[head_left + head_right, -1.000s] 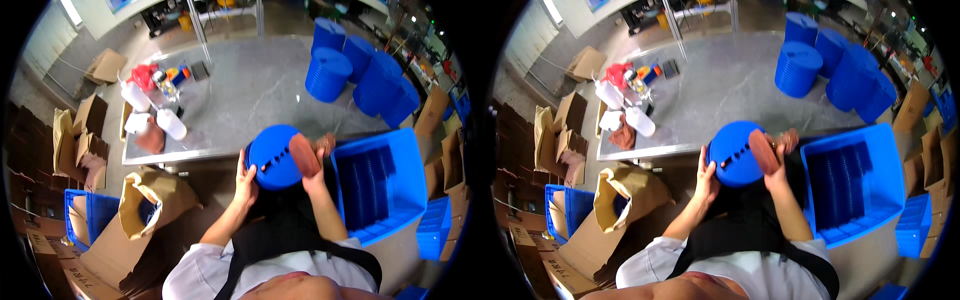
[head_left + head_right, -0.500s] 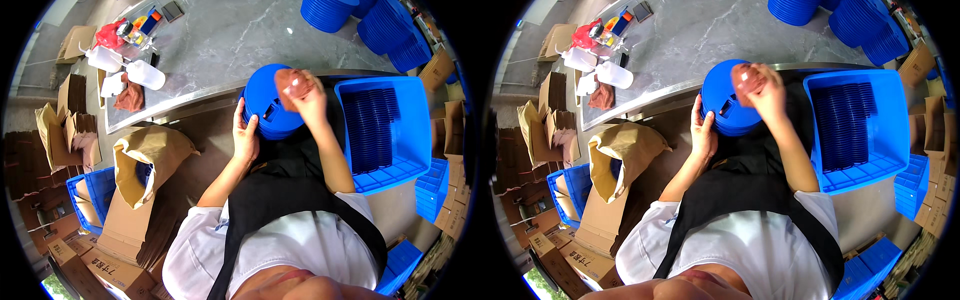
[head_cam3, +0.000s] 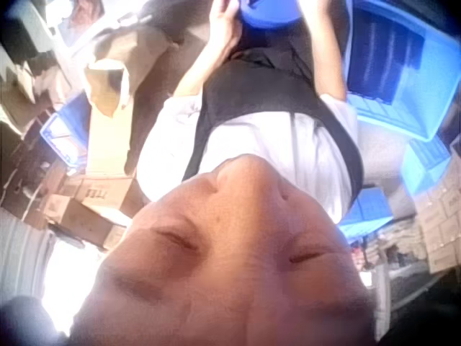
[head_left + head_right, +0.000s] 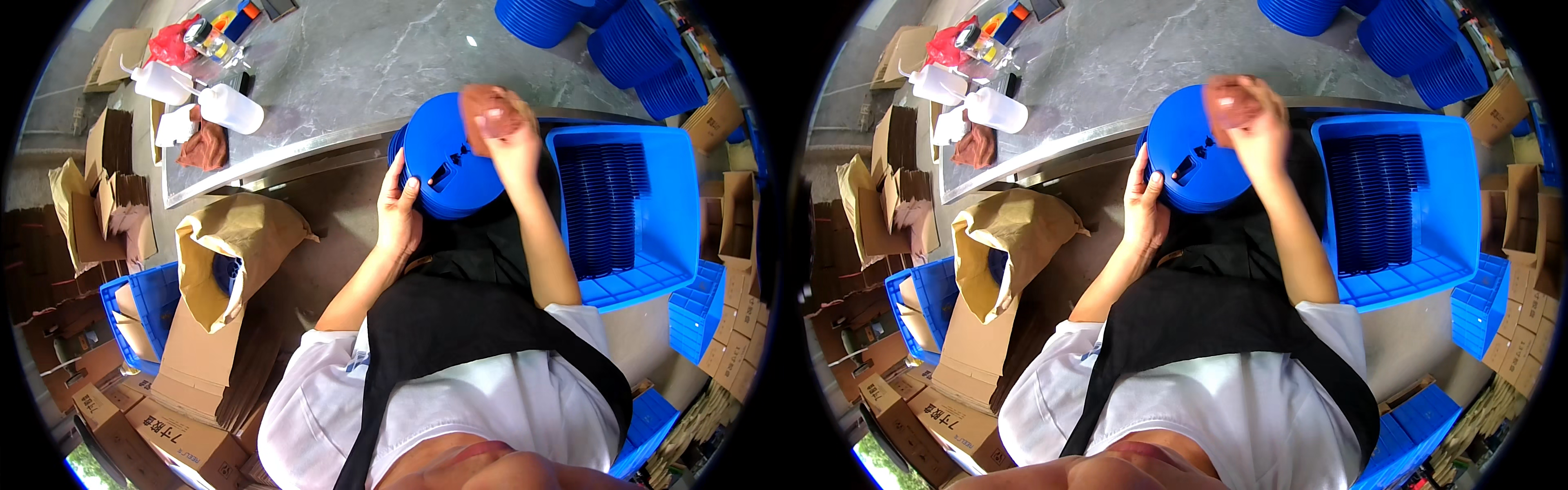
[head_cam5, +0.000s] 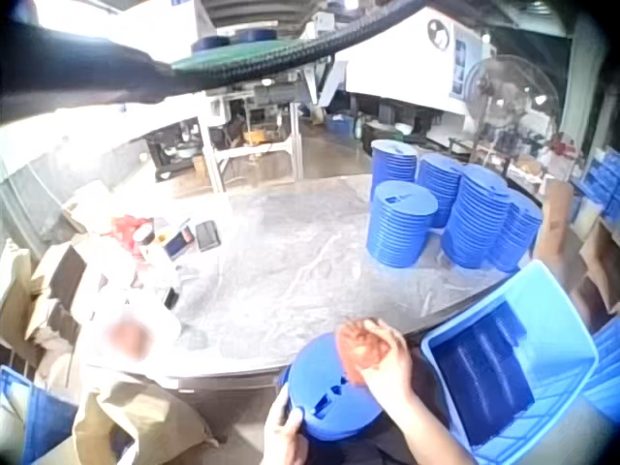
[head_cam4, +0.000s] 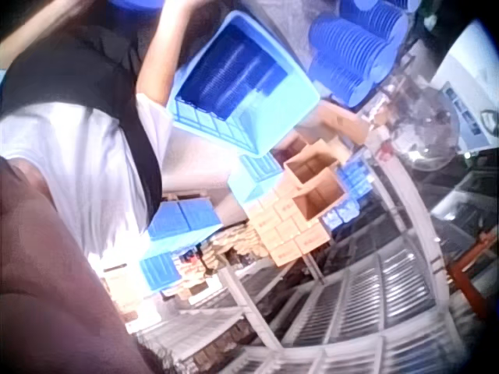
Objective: The person cleans plastic reels using a sponge and a liquid from a bottle, then places them into a blue storage bin.
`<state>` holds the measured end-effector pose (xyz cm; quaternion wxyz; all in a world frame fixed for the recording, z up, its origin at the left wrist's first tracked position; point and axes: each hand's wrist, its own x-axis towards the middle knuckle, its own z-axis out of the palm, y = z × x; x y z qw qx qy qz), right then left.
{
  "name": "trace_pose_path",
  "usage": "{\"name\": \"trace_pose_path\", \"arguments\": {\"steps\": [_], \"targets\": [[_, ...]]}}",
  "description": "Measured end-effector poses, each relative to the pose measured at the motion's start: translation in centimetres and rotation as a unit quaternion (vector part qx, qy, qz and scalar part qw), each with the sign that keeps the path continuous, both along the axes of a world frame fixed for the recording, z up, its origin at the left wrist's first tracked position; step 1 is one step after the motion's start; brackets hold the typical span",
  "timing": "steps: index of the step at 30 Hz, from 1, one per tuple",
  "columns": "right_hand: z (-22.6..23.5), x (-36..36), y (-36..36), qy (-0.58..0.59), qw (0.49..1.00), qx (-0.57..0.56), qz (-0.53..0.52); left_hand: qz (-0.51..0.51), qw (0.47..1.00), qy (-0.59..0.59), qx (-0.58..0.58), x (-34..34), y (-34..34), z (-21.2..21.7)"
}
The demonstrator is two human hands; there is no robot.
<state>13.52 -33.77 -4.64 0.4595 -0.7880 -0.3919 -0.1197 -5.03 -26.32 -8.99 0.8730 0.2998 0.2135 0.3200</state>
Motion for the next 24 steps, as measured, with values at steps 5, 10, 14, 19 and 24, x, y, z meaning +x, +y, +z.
{"name": "trace_pose_path", "arguments": {"steps": [5,10,14,19,24], "targets": [[2.2,-5.7,2.1,-0.016,0.955,-0.102,0.280,-0.055,0.995,-0.005,-0.079,-0.7,1.1,-0.6],[2.4,-7.9,-0.1,-0.129,0.900,-0.152,0.387,-0.087,0.960,-0.187,-0.190,-2.1,2.6,-0.5],[2.1,-6.8,-1.5,-0.149,0.896,-0.130,0.397,-0.075,0.989,-0.099,-0.077,-2.5,3.3,-1.1],[-0.8,-1.5,-2.4,0.064,0.985,0.090,0.130,-0.035,0.995,-0.066,-0.066,-2.2,3.0,-1.3],[-0.3,0.1,-1.4,0.535,0.803,0.263,0.023,-0.020,0.996,-0.048,-0.070,-2.0,3.0,-2.1]]}}
